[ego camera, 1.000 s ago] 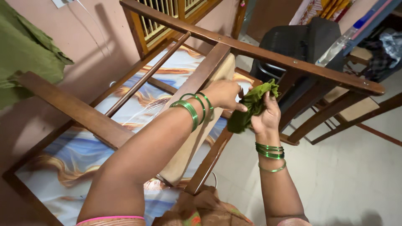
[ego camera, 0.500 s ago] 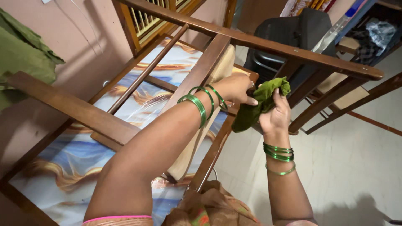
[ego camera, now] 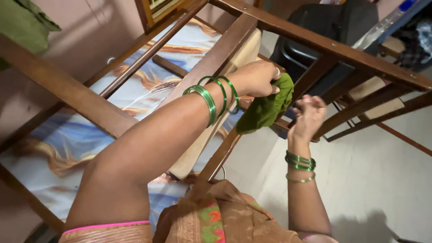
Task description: The person wipes a table surface with a green cloth, then lifts a wooden chair and wipes its frame and seat. The person continues wiping the chair's legs and backrest.
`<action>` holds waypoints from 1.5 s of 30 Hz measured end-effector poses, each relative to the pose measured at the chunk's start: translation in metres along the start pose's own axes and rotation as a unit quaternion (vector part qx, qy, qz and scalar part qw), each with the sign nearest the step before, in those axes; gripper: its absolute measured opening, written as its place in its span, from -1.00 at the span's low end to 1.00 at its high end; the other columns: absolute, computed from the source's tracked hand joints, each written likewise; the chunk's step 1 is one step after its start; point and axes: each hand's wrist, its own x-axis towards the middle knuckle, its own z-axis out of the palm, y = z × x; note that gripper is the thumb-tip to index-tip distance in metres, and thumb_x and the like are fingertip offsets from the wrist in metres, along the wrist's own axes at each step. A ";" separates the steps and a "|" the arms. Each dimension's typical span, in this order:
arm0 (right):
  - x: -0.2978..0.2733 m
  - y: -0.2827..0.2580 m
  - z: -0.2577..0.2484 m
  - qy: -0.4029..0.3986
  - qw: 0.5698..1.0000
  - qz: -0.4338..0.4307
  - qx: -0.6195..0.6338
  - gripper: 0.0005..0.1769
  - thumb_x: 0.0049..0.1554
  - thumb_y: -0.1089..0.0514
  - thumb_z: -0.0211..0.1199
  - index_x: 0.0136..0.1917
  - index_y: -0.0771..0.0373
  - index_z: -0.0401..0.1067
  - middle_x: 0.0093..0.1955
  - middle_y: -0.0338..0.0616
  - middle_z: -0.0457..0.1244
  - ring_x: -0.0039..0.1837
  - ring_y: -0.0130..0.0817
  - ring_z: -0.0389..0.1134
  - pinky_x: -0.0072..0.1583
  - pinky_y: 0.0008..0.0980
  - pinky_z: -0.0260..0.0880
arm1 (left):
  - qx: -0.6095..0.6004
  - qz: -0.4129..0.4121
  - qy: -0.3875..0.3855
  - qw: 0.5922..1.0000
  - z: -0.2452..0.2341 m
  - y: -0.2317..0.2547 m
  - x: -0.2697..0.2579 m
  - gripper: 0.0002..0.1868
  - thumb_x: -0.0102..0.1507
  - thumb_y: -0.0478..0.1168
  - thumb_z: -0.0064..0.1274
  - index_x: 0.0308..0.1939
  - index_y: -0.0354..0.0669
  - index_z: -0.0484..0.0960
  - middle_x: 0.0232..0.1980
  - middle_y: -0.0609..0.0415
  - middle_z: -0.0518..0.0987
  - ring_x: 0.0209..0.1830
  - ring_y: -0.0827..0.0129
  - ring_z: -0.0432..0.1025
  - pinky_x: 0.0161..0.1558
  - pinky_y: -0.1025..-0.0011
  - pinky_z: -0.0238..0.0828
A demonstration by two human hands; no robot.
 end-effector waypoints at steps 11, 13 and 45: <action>0.008 -0.014 -0.032 -0.064 0.948 -0.175 -0.260 -0.62 0.19 0.15 0.49 0.17 0.33 0.41 0.13 -0.13 0.32 0.18 -0.32 0.34 0.26 -0.35 0.39 | 0.167 0.014 -0.060 0.984 -0.020 0.020 -0.025 -0.71 0.20 0.01 0.14 -0.07 0.07 0.75 -0.24 -0.06 0.67 -0.17 0.07 0.57 -0.15 0.13 0.48; 0.018 -0.018 -0.077 0.068 0.896 -0.291 -0.327 -0.62 0.33 0.24 0.46 0.27 0.39 0.34 0.26 -0.01 0.26 0.29 -0.18 0.32 0.34 -0.23 0.35 | 0.270 0.040 -0.074 0.959 -0.023 0.022 -0.030 -0.70 0.24 0.03 0.14 -0.17 -0.07 0.77 -0.15 -0.07 0.67 0.00 0.08 0.54 -0.02 0.12 0.49; 0.137 0.018 -0.182 -0.008 0.949 -0.233 -0.212 0.20 -0.03 0.11 0.66 0.63 0.19 -0.08 0.49 -0.05 0.07 0.51 -0.20 0.15 0.54 -0.15 0.29 | 0.436 -0.048 -0.081 0.895 -0.043 -0.033 0.040 -0.30 0.08 0.21 0.25 0.22 -0.02 0.61 0.64 -0.26 -0.13 0.61 -0.08 -0.12 0.41 -0.15 0.00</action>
